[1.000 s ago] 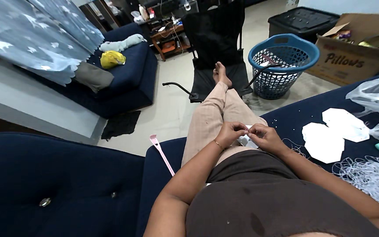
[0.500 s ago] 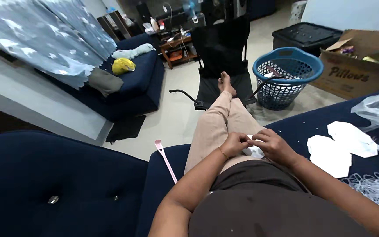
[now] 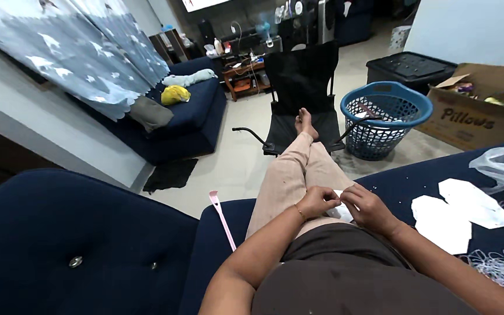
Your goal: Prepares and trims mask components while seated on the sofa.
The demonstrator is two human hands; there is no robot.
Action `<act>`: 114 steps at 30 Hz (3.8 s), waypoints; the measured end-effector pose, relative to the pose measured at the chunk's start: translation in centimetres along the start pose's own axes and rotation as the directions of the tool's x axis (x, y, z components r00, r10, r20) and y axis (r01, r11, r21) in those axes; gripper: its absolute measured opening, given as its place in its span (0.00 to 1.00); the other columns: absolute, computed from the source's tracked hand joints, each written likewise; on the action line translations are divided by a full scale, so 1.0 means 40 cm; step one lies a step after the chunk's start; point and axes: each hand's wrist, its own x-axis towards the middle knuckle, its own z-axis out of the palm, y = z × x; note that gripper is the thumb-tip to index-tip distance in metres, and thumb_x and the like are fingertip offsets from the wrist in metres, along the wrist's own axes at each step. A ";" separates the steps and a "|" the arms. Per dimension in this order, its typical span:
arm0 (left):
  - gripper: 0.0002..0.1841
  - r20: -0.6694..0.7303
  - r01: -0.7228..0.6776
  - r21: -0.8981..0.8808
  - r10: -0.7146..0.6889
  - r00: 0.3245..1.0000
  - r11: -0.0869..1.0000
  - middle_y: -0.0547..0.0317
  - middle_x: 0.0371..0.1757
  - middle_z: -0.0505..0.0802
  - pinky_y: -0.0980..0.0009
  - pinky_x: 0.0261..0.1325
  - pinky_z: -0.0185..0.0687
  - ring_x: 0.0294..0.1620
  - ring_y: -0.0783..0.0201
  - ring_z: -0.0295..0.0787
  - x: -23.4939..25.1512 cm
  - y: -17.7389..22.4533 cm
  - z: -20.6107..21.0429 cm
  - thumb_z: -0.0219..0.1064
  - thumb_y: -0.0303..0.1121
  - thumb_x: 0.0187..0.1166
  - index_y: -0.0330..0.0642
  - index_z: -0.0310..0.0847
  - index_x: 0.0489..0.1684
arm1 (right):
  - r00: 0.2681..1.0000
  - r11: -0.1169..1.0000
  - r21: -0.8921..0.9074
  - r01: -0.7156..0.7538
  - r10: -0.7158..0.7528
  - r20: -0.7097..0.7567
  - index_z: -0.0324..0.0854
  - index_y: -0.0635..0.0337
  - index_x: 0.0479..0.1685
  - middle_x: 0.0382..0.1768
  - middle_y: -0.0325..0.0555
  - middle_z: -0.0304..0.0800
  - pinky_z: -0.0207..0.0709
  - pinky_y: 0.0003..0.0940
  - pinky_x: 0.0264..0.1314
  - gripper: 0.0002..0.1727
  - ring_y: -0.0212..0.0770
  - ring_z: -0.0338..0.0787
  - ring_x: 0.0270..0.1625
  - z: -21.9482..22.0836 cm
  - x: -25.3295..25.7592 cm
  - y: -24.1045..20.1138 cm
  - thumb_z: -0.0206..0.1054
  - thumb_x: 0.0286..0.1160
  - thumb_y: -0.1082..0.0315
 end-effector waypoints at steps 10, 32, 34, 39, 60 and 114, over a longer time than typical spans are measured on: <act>0.10 -0.031 0.024 0.005 -0.024 0.999 1.000 0.43 0.50 0.92 0.65 0.53 0.85 0.46 0.62 0.89 0.004 0.012 0.006 0.69 0.26 0.77 0.26 0.87 0.46 | 0.851 0.791 0.340 -0.508 0.523 0.054 0.86 0.68 0.42 0.41 0.52 0.89 0.87 0.29 0.35 0.10 0.35 0.90 0.33 0.006 -0.029 -0.028 0.61 0.79 0.71; 0.06 -0.150 0.055 -0.663 -0.205 0.967 0.746 0.60 0.39 0.93 0.82 0.27 0.71 0.24 0.80 0.76 -0.014 0.032 -0.004 0.60 0.23 0.84 0.31 0.82 0.47 | 0.901 0.881 0.192 -0.433 0.429 0.066 0.87 0.71 0.40 0.41 0.59 0.89 0.89 0.45 0.41 0.09 0.50 0.92 0.38 0.020 -0.017 -0.038 0.62 0.76 0.75; 0.08 -0.200 0.023 -0.656 -0.203 0.959 0.754 0.56 0.47 0.94 0.81 0.29 0.72 0.26 0.79 0.78 -0.012 0.023 -0.001 0.61 0.22 0.83 0.29 0.83 0.52 | 0.949 0.942 0.125 -0.312 0.303 0.082 0.86 0.69 0.38 0.38 0.58 0.88 0.88 0.47 0.44 0.07 0.53 0.91 0.39 0.017 -0.006 -0.044 0.63 0.74 0.75; 0.12 -0.120 0.136 -0.009 -0.137 0.983 0.991 0.47 0.45 0.93 0.69 0.47 0.83 0.35 0.67 0.85 -0.005 0.035 0.006 0.64 0.28 0.84 0.30 0.89 0.55 | 0.971 0.968 0.079 -0.237 0.234 0.050 0.86 0.69 0.37 0.38 0.57 0.89 0.88 0.44 0.46 0.07 0.53 0.92 0.41 0.025 -0.001 -0.046 0.62 0.73 0.75; 0.09 -0.070 0.108 -0.177 -0.122 0.990 0.978 0.54 0.36 0.89 0.75 0.41 0.81 0.31 0.73 0.81 -0.003 0.014 0.006 0.64 0.26 0.84 0.26 0.83 0.46 | 0.812 0.658 0.591 -0.467 0.583 -0.007 0.86 0.66 0.47 0.39 0.40 0.94 0.88 0.24 0.47 0.13 0.27 0.92 0.39 0.036 -0.001 -0.047 0.72 0.62 0.79; 0.05 -0.200 -0.044 -0.280 -0.013 0.980 0.959 0.47 0.56 0.85 0.79 0.54 0.84 0.48 0.73 0.84 -0.009 -0.001 0.008 0.69 0.21 0.75 0.25 0.88 0.39 | 0.879 0.812 0.448 -0.373 0.464 -0.110 0.89 0.67 0.41 0.41 0.48 0.94 0.85 0.28 0.57 0.08 0.32 0.92 0.46 0.050 -0.010 -0.043 0.65 0.70 0.76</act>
